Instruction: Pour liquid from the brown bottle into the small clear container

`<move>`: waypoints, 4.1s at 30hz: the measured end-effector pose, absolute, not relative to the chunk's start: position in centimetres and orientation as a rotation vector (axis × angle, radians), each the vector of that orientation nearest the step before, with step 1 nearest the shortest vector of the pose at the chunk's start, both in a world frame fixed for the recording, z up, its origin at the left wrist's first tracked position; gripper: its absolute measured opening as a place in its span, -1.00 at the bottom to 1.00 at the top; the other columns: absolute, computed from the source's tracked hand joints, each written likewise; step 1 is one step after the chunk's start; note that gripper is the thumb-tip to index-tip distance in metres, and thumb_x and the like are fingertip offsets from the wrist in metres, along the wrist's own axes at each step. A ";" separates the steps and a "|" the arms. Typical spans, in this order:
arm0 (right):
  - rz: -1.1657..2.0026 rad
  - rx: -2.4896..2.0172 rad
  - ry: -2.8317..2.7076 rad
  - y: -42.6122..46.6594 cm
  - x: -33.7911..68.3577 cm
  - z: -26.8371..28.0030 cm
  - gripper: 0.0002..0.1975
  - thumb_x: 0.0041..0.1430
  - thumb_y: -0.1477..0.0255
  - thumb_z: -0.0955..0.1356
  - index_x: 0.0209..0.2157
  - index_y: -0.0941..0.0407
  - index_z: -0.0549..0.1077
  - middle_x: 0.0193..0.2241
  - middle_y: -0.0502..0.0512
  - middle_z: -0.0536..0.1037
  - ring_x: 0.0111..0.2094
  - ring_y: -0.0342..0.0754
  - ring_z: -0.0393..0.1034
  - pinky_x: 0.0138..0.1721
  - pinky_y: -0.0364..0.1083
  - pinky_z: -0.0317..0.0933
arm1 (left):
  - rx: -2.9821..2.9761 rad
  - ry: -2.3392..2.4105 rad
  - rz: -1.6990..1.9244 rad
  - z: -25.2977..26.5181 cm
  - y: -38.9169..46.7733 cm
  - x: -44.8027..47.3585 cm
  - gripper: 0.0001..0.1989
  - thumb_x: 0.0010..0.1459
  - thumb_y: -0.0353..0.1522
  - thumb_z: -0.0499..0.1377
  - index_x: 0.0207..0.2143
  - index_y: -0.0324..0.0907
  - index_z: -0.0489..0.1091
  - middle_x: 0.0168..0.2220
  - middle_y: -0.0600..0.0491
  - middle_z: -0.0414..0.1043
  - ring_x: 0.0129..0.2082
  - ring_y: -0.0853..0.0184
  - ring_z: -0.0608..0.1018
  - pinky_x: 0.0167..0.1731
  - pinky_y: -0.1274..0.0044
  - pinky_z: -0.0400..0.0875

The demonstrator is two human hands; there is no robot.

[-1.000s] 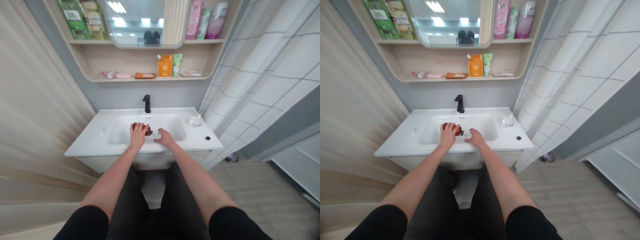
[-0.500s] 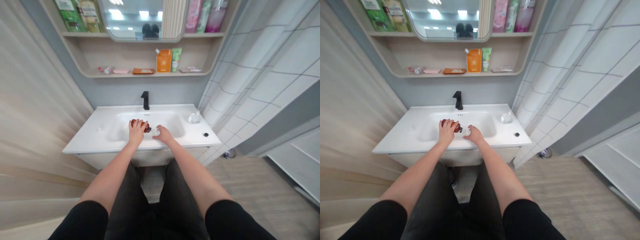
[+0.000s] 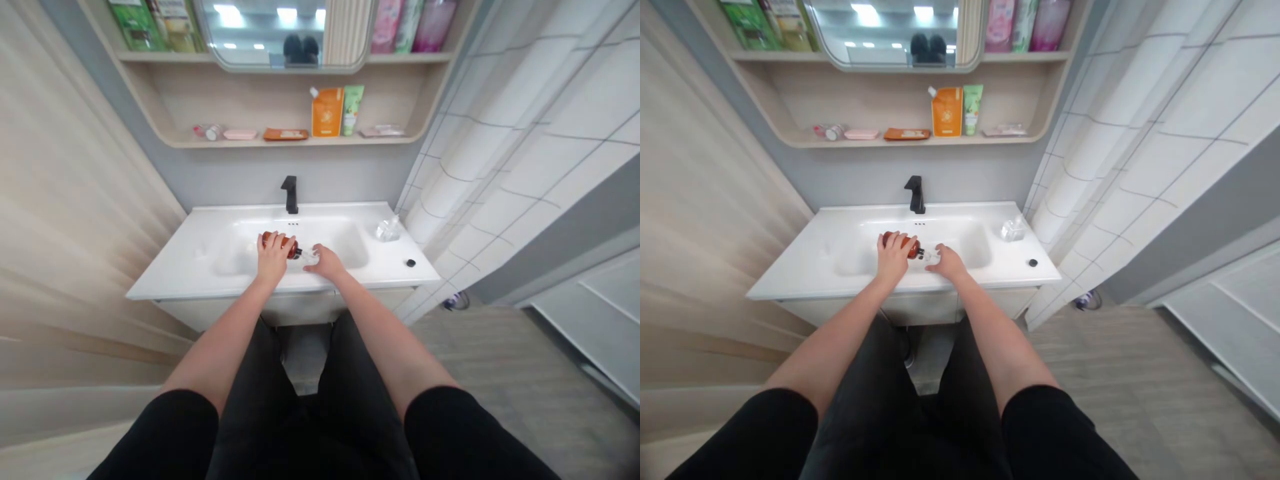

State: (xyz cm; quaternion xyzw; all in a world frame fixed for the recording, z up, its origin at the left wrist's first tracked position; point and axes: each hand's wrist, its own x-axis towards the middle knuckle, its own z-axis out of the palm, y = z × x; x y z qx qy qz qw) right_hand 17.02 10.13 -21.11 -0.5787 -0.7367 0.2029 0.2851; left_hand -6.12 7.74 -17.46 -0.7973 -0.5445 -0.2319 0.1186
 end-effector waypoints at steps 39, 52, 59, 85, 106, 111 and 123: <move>0.483 -1.547 -2.024 10.4 17.0 -21.4 -0.28 0.04 0.23 0.72 0.13 0.10 0.44 0.04 0.26 0.66 0.02 0.18 0.59 0.08 0.05 0.40 | -2.304 -1.511 -0.651 -17.3 8.1 -6.0 -0.35 0.40 -0.52 0.04 0.44 0.05 0.46 0.43 -0.18 0.46 0.54 -0.10 0.33 0.57 -0.21 -0.10; 0.524 -1.549 -1.932 10.0 17.0 -20.8 -0.33 0.05 0.20 0.72 0.06 0.08 0.45 0.01 0.24 0.67 0.03 0.20 0.60 0.07 0.05 0.39 | -2.360 -1.454 -0.643 -15.6 9.0 -5.7 -0.38 0.36 -0.51 0.12 0.40 0.03 0.50 0.42 -0.20 0.47 0.55 -0.10 0.33 0.58 -0.21 -0.10; 0.553 -1.538 -1.881 9.9 17.1 -20.6 -0.34 0.02 0.18 0.72 0.04 0.05 0.45 -0.04 0.20 0.68 0.00 0.20 0.60 0.05 0.06 0.41 | -2.383 -1.413 -0.626 -14.6 9.3 -5.5 -0.39 0.36 -0.51 0.11 0.38 0.04 0.51 0.41 -0.21 0.47 0.54 -0.10 0.33 0.57 -0.22 -0.08; 0.590 -1.441 -1.722 9.9 17.6 -20.8 -0.35 0.02 0.11 0.68 0.02 0.00 0.41 -0.07 0.14 0.70 -0.03 0.20 0.64 0.02 0.09 0.48 | -2.465 -1.196 -0.612 -11.4 10.6 -4.9 -0.39 0.39 -0.53 0.10 0.38 0.04 0.52 0.41 -0.20 0.47 0.55 -0.10 0.33 0.57 -0.27 -0.14; 0.676 -1.315 -1.621 10.2 17.7 -21.1 -0.30 0.04 0.09 0.63 0.07 0.02 0.33 -0.11 0.10 0.65 -0.12 0.13 0.60 0.04 0.13 0.50 | -2.498 -0.891 -0.495 -7.3 10.6 -3.0 -0.51 0.48 -0.49 0.07 0.33 0.01 0.51 0.41 -0.19 0.47 0.57 -0.04 0.31 0.57 -0.26 -0.08; 0.696 -1.302 -1.588 10.2 17.7 -21.2 -0.27 0.04 0.05 0.62 0.08 0.01 0.30 -0.10 0.11 0.64 -0.09 0.15 0.60 0.05 0.14 0.50 | -2.527 -0.814 -0.444 -6.3 10.8 -2.5 -0.52 0.48 -0.48 0.06 0.33 0.02 0.48 0.40 -0.14 0.47 0.57 0.02 0.31 0.58 -0.27 -0.09; 0.734 -1.195 -1.542 10.7 17.9 -22.0 -0.25 0.04 -0.03 0.59 0.08 0.00 0.27 -0.06 0.16 0.63 -0.06 0.19 0.60 0.08 0.18 0.49 | -2.581 -0.538 -0.428 -5.0 11.7 -1.6 -0.51 0.44 -0.51 0.12 0.32 -0.02 0.49 0.37 -0.16 0.51 0.52 0.01 0.38 0.57 -0.26 -0.01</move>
